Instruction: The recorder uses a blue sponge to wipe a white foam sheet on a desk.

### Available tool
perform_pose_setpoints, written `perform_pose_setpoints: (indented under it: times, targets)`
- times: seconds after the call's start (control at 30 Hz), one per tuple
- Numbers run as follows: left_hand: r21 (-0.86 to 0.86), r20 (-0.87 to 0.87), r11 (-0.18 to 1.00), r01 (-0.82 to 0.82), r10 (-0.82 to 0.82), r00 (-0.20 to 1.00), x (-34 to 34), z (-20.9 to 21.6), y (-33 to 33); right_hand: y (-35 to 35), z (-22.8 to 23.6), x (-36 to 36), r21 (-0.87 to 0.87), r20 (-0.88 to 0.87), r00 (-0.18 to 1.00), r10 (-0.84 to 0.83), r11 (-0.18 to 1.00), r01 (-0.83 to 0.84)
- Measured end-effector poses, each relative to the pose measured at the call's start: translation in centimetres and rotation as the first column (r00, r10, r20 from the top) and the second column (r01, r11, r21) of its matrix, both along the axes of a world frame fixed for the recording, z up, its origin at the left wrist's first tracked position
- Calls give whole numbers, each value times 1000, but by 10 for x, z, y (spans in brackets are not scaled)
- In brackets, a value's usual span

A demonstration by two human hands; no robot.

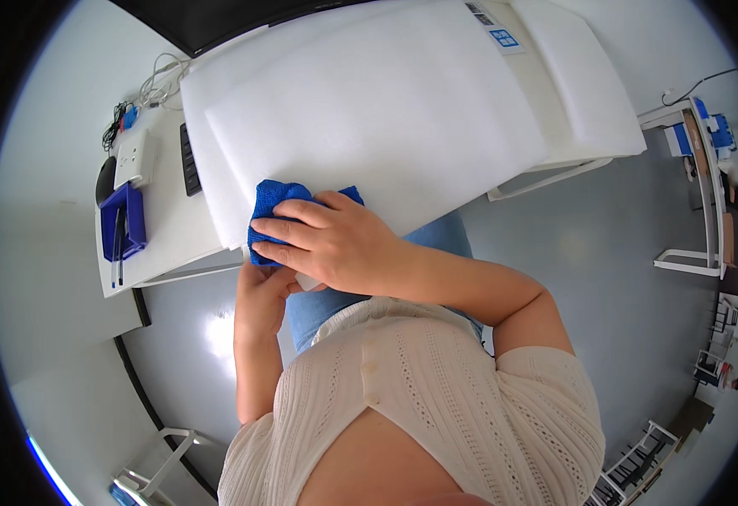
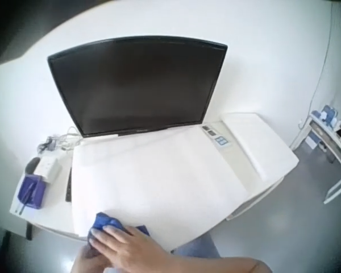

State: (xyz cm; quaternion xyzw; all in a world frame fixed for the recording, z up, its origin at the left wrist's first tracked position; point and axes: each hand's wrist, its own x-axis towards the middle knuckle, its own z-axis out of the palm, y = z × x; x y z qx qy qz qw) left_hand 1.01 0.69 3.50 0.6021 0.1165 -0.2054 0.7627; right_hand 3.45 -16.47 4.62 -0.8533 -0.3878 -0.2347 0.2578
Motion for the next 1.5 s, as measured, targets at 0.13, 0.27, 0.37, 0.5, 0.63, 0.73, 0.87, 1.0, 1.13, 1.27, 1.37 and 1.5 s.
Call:
perform_pose_setpoints:
  times: [0.13, 0.27, 0.37, 0.5, 0.63, 0.73, 0.87, 1.0, 1.13, 1.27, 1.37, 1.5]
  targets:
    - [-91, 28, 994, 57, -54, 998, -2, 9, -2, -42, 13, 23, -164, 124, 961, -246, 950, 264]
    - [-51, 83, 998, 46, -41, 996, -1, 11, -5, -130, 13, 57, -181, 179, 768, -615, 747, 640]
    - [-35, 62, 998, 51, -49, 997, -1, 10, -1, -179, 8, 70, -157, 164, 640, -750, 621, 768]
    - [-103, 6, 994, 43, -43, 999, 0, 9, -5, -257, -27, 75, -223, -39, 516, -855, 511, 830]
    - [-192, -28, 976, 103, -110, 994, 3, 5, -3, -286, -19, 58, -60, -115, 386, -915, 395, 917]
    - [-209, -94, 975, 78, -99, 991, -1, 5, 8, -196, 46, 37, 176, 89, 373, -924, 383, 907]
    - [-141, -105, 989, 41, -56, 993, -4, 9, -11, -75, 62, 14, 39, 74, 952, -297, 955, 295]
    - [-55, -21, 998, -7, 6, 1000, -5, -17, -12, -3, 9, -8, -154, 82, 996, 34, 988, -21]
    - [-25, -117, 998, 54, -57, 991, -9, -21, -4, -16, 10, 5, -214, 117, 990, 82, 975, -56]
    - [-259, -97, 966, 9, -35, 995, -7, -4, -15, -55, 24, 52, -345, 195, 965, -175, 909, 235]
    - [-190, -112, 982, -18, -3, 994, -7, 1, -18, -109, 24, 92, -349, 258, 862, -438, 789, 505]
    - [-194, -84, 981, 21, -38, 996, -4, -4, -16, -183, 13, 119, -249, 194, 705, -682, 661, 708]
